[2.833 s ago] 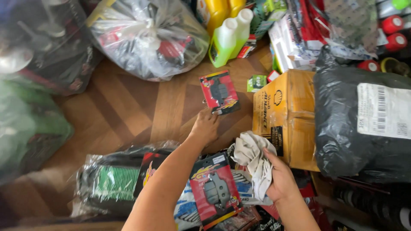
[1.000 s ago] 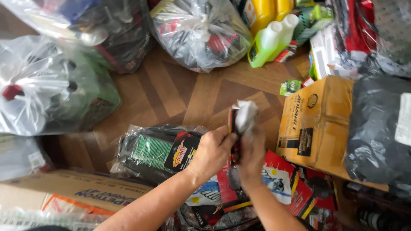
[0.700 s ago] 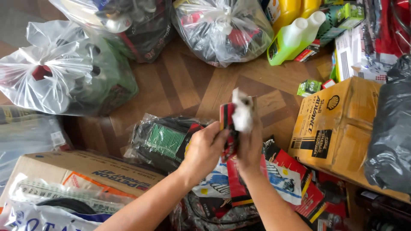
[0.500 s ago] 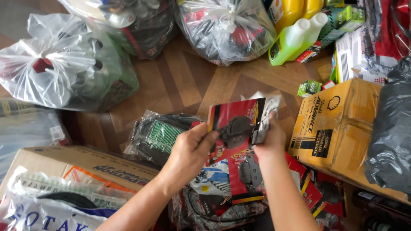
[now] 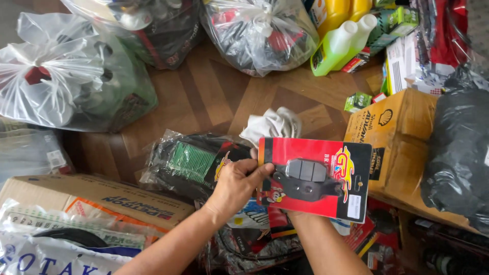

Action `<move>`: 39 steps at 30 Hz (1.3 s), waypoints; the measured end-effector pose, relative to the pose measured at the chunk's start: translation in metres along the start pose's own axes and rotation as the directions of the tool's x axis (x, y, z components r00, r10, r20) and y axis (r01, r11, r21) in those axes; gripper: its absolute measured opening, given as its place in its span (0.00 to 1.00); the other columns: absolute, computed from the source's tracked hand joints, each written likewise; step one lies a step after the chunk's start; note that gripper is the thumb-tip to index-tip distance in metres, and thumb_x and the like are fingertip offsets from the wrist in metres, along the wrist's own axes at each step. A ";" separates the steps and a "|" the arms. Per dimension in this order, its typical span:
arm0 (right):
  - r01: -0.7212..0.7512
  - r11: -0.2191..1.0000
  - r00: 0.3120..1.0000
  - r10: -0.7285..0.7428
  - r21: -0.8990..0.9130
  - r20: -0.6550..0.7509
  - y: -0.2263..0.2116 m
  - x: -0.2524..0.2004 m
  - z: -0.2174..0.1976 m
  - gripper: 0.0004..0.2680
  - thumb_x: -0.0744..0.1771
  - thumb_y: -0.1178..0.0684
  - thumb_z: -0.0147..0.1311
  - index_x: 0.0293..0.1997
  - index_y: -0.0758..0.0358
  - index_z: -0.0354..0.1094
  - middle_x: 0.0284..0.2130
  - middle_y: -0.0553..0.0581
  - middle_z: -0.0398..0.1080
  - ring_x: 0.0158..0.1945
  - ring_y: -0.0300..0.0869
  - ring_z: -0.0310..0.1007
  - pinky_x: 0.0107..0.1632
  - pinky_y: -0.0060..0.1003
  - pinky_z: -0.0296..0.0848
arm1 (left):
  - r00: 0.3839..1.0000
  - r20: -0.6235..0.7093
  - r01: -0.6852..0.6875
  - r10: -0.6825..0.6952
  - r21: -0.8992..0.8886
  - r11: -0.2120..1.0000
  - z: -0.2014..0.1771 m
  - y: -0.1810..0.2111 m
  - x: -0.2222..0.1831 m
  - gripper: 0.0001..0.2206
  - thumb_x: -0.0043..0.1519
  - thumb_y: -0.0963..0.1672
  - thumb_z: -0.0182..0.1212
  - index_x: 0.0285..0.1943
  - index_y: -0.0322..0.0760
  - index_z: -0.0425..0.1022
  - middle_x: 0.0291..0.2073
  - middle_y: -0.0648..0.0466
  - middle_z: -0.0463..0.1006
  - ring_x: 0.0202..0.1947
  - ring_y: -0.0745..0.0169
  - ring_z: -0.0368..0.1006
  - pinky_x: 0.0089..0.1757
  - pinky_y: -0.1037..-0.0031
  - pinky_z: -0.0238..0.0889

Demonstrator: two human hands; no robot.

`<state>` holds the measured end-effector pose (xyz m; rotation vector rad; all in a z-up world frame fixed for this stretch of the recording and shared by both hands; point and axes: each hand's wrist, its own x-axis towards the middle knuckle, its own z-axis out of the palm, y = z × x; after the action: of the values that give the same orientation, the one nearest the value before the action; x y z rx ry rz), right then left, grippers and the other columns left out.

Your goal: The person is cleaning and inspecting various motorcycle parts and products, such as brake pads and air filters, using a cloth.

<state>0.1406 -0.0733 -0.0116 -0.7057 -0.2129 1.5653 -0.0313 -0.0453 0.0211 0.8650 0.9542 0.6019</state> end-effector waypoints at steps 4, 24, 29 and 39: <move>-0.008 1.000 0.996 0.006 -0.025 -0.088 -0.013 -0.001 0.025 0.15 0.70 0.45 0.50 0.53 0.68 0.72 0.48 0.64 0.75 0.49 0.50 0.77 0.53 0.47 0.76 | 0.995 -0.037 -0.069 0.089 0.371 0.926 -0.012 0.015 0.009 0.16 0.64 0.49 0.64 0.30 0.33 0.81 0.15 0.60 0.70 0.17 0.76 0.61 0.22 0.75 0.57; 0.079 0.991 0.953 -0.043 0.112 -0.299 -0.061 -0.020 -0.037 0.17 0.70 0.38 0.45 0.55 0.59 0.70 0.48 0.60 0.75 0.48 0.49 0.78 0.52 0.48 0.78 | 0.993 -0.091 -0.016 0.073 0.515 0.857 -0.015 0.018 0.042 0.20 0.65 0.50 0.65 0.28 0.25 0.79 0.15 0.56 0.73 0.18 0.73 0.63 0.24 0.72 0.59; -0.008 0.999 0.988 0.000 -0.047 -0.157 -0.096 -0.023 -0.082 0.21 0.71 0.36 0.53 0.56 0.69 0.71 0.40 0.64 0.78 0.35 0.47 0.80 0.39 0.41 0.79 | 0.993 -0.119 0.060 -0.017 0.366 0.929 -0.018 0.003 0.049 0.16 0.63 0.48 0.65 0.32 0.29 0.83 0.16 0.59 0.73 0.18 0.75 0.63 0.23 0.73 0.59; -0.505 0.088 0.860 0.139 -0.858 -0.492 -0.104 -0.037 -0.091 0.18 0.64 0.41 0.59 0.52 0.62 0.74 0.34 0.59 0.81 0.37 0.44 0.81 0.45 0.43 0.77 | 0.760 0.218 0.296 -0.612 0.723 0.625 -0.058 -0.054 0.062 0.26 0.59 0.56 0.65 0.34 0.23 0.81 0.26 0.43 0.82 0.28 0.54 0.79 0.32 0.68 0.70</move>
<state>0.2756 -0.1184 -0.0168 -2.2000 -0.9996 1.5627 -0.0493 -0.0056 -0.0697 1.2447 0.9102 -0.4435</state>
